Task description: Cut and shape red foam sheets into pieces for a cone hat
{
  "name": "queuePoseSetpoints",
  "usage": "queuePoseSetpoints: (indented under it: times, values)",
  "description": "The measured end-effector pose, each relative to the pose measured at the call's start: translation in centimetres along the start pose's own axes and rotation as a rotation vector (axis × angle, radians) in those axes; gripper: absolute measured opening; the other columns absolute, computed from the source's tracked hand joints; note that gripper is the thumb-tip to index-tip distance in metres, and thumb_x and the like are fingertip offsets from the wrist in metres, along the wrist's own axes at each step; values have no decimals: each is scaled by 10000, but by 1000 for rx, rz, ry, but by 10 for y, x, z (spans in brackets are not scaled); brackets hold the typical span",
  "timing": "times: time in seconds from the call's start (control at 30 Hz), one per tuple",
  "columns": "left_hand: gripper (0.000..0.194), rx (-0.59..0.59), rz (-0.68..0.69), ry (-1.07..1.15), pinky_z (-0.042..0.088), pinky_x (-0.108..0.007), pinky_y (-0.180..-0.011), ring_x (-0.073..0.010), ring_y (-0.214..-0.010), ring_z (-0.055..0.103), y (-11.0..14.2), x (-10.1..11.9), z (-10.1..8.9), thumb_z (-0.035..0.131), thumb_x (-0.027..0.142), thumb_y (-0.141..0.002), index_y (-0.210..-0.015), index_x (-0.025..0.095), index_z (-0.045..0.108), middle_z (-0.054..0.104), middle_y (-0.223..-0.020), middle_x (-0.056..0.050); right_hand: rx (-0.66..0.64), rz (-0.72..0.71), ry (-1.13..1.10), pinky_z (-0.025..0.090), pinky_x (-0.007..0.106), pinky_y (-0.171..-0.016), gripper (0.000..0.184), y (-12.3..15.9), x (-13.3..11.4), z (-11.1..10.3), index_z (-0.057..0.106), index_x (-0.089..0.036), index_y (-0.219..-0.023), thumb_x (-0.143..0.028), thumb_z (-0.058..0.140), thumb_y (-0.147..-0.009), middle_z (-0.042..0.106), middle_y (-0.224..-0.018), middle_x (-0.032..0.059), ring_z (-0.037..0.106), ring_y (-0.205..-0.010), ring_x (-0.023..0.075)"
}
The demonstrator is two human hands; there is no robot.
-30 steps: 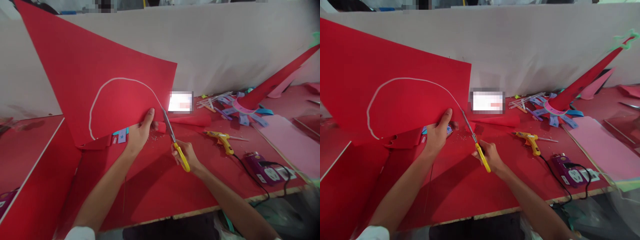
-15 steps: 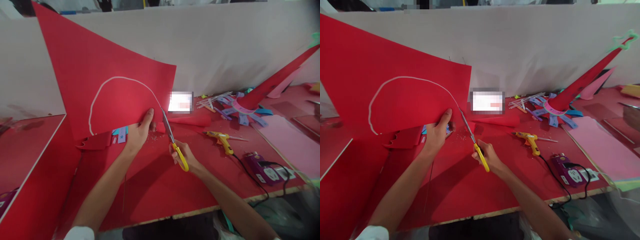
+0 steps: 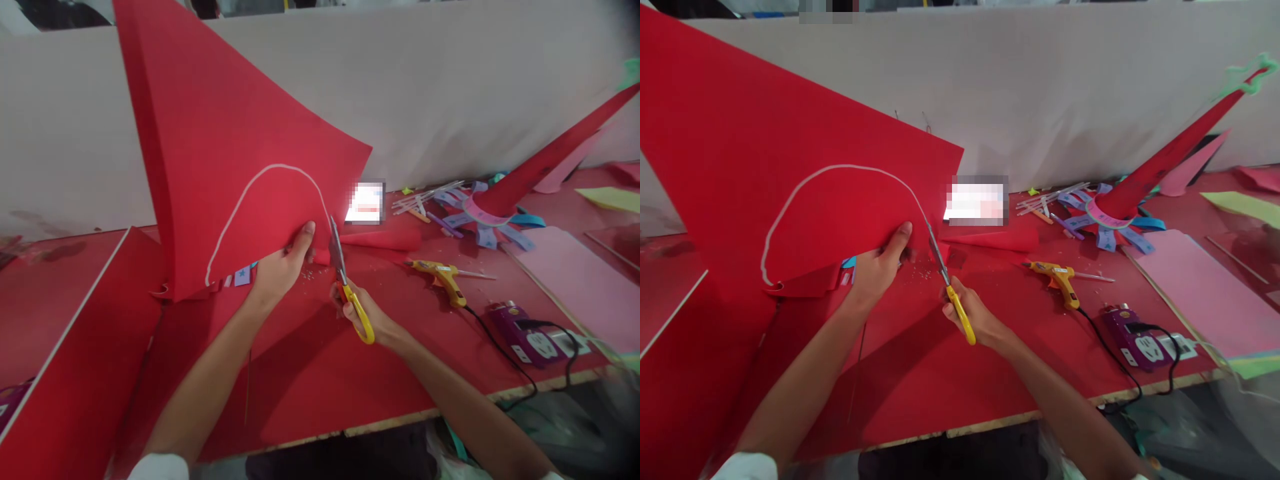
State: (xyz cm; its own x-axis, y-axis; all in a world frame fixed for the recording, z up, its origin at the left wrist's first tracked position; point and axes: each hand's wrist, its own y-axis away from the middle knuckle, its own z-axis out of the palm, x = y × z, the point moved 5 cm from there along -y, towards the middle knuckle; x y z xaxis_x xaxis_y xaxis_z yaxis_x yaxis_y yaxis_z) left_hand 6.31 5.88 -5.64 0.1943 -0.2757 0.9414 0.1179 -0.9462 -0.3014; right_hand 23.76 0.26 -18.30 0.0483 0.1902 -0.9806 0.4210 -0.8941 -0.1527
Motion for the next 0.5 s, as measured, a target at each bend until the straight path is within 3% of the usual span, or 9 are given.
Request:
queuePoseSetpoints:
  times: [0.23,0.5]
  values:
    - [455,-50,15,-64,593,-295,-703,-162,-580,675,2,5,1,737,567,-950,-641,239,681,695,-605,-14,82,-5,-70,452,279,-548,789,-3,3,-4,583,-215,-991,-990,525,-849,509,-784,-28,416,-590,113]
    - [436,-57,-122,108,618,-290,-647,-169,-605,685,2,-9,3,819,637,-857,-714,242,706,716,-676,-9,91,23,-82,454,280,-556,725,0,7,-6,595,-216,-1002,-932,561,-893,497,-716,-40,443,-586,126]
